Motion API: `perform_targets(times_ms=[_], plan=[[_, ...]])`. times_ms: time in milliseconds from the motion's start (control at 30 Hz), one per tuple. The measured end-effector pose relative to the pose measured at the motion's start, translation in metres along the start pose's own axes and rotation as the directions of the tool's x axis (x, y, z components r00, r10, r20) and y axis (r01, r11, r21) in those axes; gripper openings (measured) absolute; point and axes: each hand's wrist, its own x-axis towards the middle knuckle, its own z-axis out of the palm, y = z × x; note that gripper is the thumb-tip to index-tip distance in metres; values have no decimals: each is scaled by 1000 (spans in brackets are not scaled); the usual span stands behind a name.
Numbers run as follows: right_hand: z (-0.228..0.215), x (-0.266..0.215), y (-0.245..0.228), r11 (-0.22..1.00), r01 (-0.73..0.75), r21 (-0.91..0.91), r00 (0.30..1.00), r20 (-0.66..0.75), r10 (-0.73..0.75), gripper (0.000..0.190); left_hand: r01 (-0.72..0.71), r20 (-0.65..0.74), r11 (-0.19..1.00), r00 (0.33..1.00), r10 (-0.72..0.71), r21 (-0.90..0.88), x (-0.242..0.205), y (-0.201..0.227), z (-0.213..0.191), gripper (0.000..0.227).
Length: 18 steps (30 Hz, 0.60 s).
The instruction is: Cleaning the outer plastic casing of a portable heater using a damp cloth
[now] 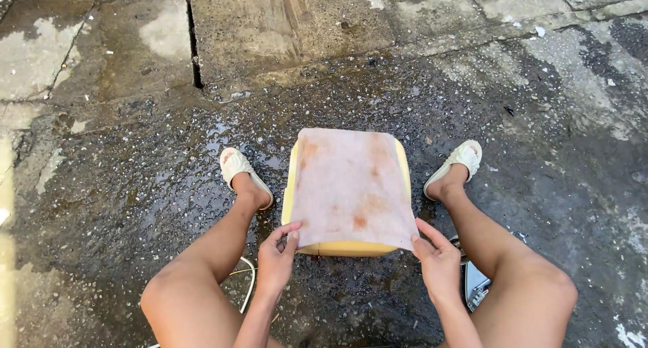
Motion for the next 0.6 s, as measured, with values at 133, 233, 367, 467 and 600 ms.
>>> perform_targets(times_ms=[133, 233, 367, 467, 600], plan=[[-20, -8, 32, 890, -64, -452, 998, -14, 65, 29, -76, -11, 944, 996, 84, 321, -10, -32, -1, 24], [-23, -12, 37, 731, -130, -670, 982, 16, 190, 27, -77, 7, 851, 996, 85, 519, -17, -38, -3, 19], [-17, -7, 18, 493, -79, -867, 957, 73, 282, 35, -59, 70, 631, 998, 7, 774, -3, -46, -14, 23], [-8, 6, 1, 270, 268, -925, 963, 262, -60, 49, -236, 84, 448, 940, 332, 862, 11, -19, -8, 45], [52, 58, -38, 329, 550, -768, 814, 405, -415, 36, -460, 159, 438, 808, 568, 772, 57, 44, 31, 38]])
